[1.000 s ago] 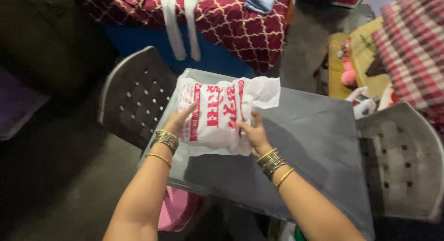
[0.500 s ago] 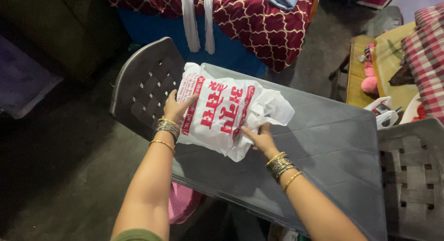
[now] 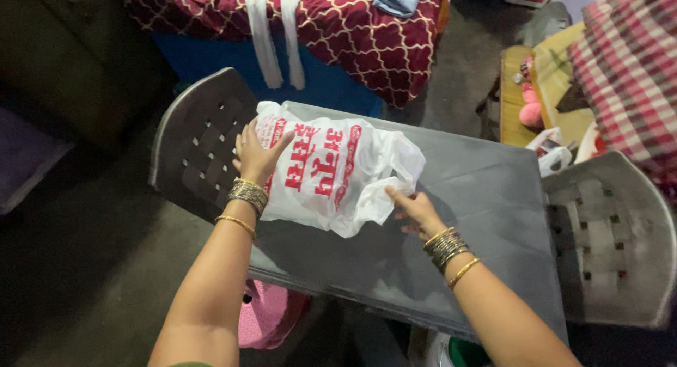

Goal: The person clears a bedroom shelf by removing various items including a plastic bag, a small box, a hairbrush, a comb, a container, and a basket, placing them on a nearby table. The person then rearranges remaining items on the shelf, including a black case, a plastic bottle, and an orange folder.

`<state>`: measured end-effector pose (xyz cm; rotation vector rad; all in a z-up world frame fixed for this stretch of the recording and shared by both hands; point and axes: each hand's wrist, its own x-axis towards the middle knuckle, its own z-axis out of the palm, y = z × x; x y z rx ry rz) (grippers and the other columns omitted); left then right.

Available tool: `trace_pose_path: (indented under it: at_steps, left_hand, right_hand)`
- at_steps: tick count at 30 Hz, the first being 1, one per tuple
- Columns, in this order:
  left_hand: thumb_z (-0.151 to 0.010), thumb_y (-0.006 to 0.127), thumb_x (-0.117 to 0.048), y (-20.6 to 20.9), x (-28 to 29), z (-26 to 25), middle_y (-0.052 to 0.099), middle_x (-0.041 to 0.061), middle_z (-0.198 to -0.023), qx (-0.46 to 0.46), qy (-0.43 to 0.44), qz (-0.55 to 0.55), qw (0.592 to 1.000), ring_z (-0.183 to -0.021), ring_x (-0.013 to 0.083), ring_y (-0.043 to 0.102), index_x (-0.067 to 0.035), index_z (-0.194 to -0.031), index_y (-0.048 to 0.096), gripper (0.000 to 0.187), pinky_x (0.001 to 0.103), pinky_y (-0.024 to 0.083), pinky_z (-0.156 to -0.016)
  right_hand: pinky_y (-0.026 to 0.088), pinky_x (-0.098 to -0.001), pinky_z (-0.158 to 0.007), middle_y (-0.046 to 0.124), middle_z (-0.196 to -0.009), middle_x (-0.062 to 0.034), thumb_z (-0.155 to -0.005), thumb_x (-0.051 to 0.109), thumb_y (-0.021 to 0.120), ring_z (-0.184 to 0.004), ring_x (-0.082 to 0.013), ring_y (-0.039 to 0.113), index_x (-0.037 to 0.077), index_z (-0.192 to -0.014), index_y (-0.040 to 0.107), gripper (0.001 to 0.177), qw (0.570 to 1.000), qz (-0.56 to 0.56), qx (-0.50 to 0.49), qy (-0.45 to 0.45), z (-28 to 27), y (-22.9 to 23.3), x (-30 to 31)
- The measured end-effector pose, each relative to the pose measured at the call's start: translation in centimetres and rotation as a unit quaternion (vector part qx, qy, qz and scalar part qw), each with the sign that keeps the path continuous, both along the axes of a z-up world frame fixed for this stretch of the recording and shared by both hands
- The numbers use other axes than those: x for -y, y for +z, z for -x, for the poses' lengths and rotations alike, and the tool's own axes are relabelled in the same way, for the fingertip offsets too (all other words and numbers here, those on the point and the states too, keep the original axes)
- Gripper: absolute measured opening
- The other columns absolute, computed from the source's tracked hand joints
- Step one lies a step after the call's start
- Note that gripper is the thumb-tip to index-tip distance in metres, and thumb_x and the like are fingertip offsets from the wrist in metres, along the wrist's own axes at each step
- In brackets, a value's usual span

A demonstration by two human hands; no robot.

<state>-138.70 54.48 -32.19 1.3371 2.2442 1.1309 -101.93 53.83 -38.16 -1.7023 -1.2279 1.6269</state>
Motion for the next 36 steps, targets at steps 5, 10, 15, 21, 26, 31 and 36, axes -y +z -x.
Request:
trace_pose_path:
  at_steps: [5,10,15,21,26,31,36]
  left_hand:
    - [-0.079,0.074,-0.079,1.5,-2.3,-5.3,0.031,0.020,-0.164,-0.091,-0.128,-0.151,0.976,-0.153,0.0398,0.017,-0.008,-0.156,0.038,0.111,0.067,0.022,-0.122]
    - [-0.085,0.071,-0.067,4.1,-2.3,-13.9,0.027,0.015,-0.168,-0.113,-0.224,-0.110,0.962,-0.159,0.0324,0.014,-0.010,-0.157,0.036,0.098,0.075,0.012,-0.117]
    - [-0.090,0.069,-0.059,7.5,-1.6,-22.4,0.025,0.013,-0.168,-0.179,-0.314,-0.160,0.919,-0.157,0.0309,0.014,-0.012,-0.157,0.034,0.090,0.074,0.011,-0.116]
    - [-0.091,0.070,-0.054,11.1,-0.5,-31.0,0.026,0.015,-0.167,-0.263,-0.387,-0.231,0.853,-0.156,0.0308,0.017,-0.010,-0.156,0.035,0.086,0.071,0.011,-0.119]
    - [-0.092,0.068,-0.052,14.1,0.4,-38.3,0.027,0.014,-0.167,-0.242,-0.444,-0.263,0.821,-0.156,0.0298,0.018,-0.009,-0.157,0.035,0.085,0.067,0.013,-0.121]
    - [-0.096,0.066,-0.052,16.4,3.2,-45.6,0.027,0.014,-0.167,-0.229,-0.492,-0.301,0.784,-0.156,0.0299,0.019,-0.006,-0.156,0.036,0.082,0.064,0.013,-0.122]
    - [-0.098,0.061,-0.041,17.6,6.9,-52.3,0.031,0.017,-0.164,-0.224,-0.536,-0.338,0.740,-0.155,0.0315,0.023,0.001,-0.154,0.036,0.075,0.058,0.017,-0.123]
  right_hand:
    - [0.056,-0.0522,-0.085,0.054,-0.135,-0.0189,-0.079,0.057,0.078,-0.106,-0.0291,0.065,0.007,-0.150,0.033,0.098,0.991,-0.044,0.045,-0.118,-4.0,0.0,-0.6]
    - [0.056,-0.0447,-0.078,0.057,-0.133,-0.0143,-0.085,0.049,0.072,-0.105,-0.0257,0.065,0.012,-0.148,0.040,0.079,0.983,-0.084,0.037,-0.162,-8.3,0.5,0.3]
    - [0.053,-0.0389,-0.069,0.068,-0.112,-0.0085,-0.089,0.041,0.073,-0.090,-0.0184,0.062,0.012,-0.141,0.046,0.065,0.962,-0.167,0.084,-0.201,-13.8,2.1,2.6]
    - [0.054,-0.0346,-0.075,0.074,-0.103,-0.0074,-0.090,0.032,0.077,-0.087,-0.0177,0.067,0.010,-0.131,0.055,0.052,0.894,-0.314,0.192,-0.255,-22.1,5.4,6.1]
    - [0.053,-0.0340,-0.085,0.073,-0.108,-0.0094,-0.090,0.028,0.080,-0.098,-0.0203,0.069,0.009,-0.123,0.062,0.042,0.813,-0.401,0.297,-0.301,-29.1,8.5,9.6]
    - [0.054,-0.0331,-0.087,0.073,-0.107,-0.0080,-0.094,0.025,0.077,-0.098,-0.0194,0.070,0.008,-0.124,0.061,0.038,0.792,-0.402,0.309,-0.341,-34.5,12.4,15.6]
    - [0.058,-0.0329,-0.082,0.071,-0.110,-0.0125,-0.093,0.020,0.076,-0.092,-0.0196,0.069,0.006,-0.123,0.060,0.037,0.766,-0.426,0.314,-0.365,-38.6,15.6,22.1]
